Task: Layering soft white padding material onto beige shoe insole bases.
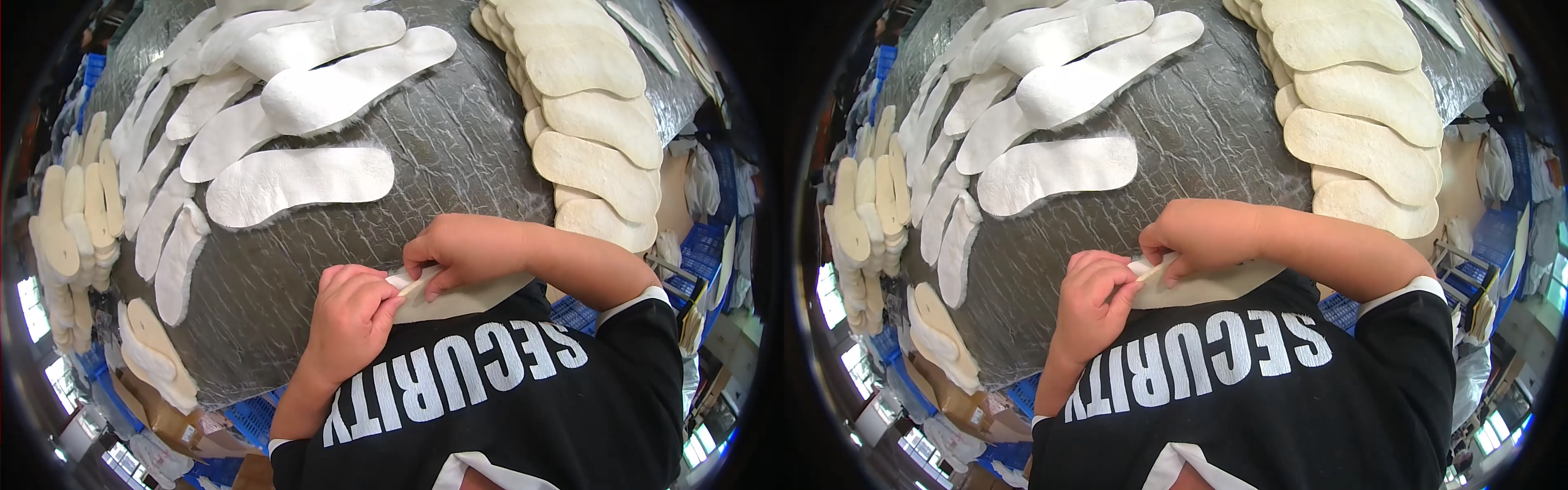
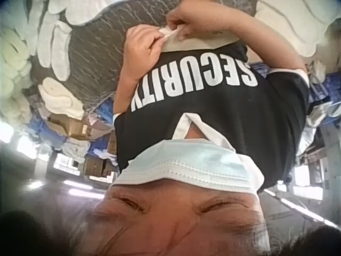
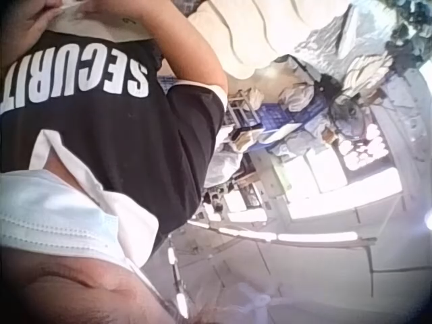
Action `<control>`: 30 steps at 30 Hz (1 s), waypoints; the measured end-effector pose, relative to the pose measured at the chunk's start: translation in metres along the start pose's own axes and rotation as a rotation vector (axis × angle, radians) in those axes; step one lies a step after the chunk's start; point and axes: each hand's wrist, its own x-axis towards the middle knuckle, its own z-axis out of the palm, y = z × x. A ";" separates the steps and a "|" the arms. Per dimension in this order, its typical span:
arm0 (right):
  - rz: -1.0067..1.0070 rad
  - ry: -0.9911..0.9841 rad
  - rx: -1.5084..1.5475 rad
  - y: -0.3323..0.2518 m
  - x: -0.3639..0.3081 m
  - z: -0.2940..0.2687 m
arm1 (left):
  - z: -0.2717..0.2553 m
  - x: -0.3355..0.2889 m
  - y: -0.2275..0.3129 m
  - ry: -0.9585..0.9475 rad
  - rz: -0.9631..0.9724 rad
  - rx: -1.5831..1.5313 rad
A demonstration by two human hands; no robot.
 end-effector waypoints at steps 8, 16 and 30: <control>-0.014 -0.002 -0.272 -0.013 0.000 0.000 | -0.005 0.000 0.006 -0.036 -0.129 -0.014; -0.051 0.081 -0.244 -0.009 0.000 0.007 | -0.006 0.003 0.002 -0.045 -0.038 -0.106; -0.067 0.093 -0.229 -0.006 0.000 0.009 | -0.003 0.001 -0.001 -0.010 -0.013 -0.108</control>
